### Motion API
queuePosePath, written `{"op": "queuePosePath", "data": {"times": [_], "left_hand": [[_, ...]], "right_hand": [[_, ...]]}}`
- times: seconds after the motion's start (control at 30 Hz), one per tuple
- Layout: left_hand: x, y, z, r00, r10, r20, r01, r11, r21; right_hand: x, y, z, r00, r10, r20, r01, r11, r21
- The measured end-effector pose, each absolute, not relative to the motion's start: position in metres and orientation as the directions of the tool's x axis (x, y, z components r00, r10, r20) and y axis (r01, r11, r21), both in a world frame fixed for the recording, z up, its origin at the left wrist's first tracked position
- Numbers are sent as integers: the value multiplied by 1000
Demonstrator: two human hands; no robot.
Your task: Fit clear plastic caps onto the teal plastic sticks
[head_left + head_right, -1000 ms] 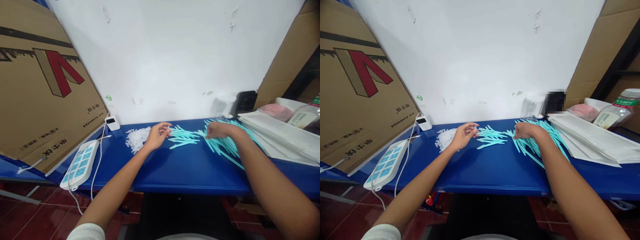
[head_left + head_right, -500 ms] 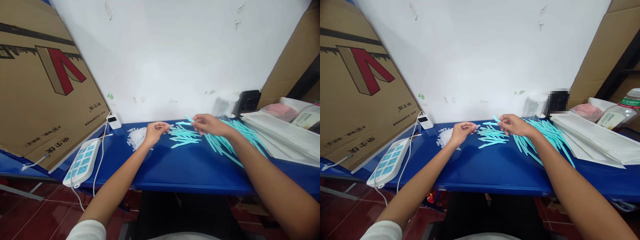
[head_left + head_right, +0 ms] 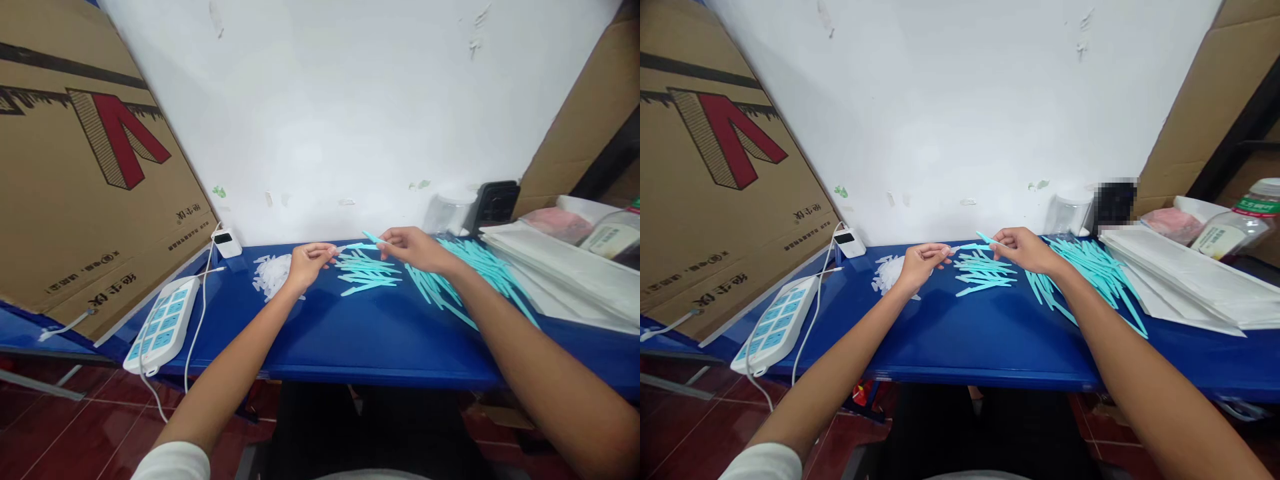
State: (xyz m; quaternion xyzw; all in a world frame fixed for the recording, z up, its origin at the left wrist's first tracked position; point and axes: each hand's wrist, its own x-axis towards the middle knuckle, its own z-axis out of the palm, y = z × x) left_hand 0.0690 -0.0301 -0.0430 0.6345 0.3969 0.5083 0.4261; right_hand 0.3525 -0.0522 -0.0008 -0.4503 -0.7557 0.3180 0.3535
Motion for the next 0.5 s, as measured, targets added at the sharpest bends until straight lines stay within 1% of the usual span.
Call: {"op": "queuePosePath", "data": {"times": [0.13,0.37,0.5], "left_hand": [[72,-32,-43,180,933,313,85,-331,940],[70,-30,-44,144,937,317,97,-333,938],[71,-31,-44,162,940,302,91,-319,944]], "right_hand": [[350,-52,-4,-388,888,247,438,414,-798],[356,-52,0,-322,902,288,476,417,-774],[351,-52,-1,-350,898,266,462,412,-785]]}}
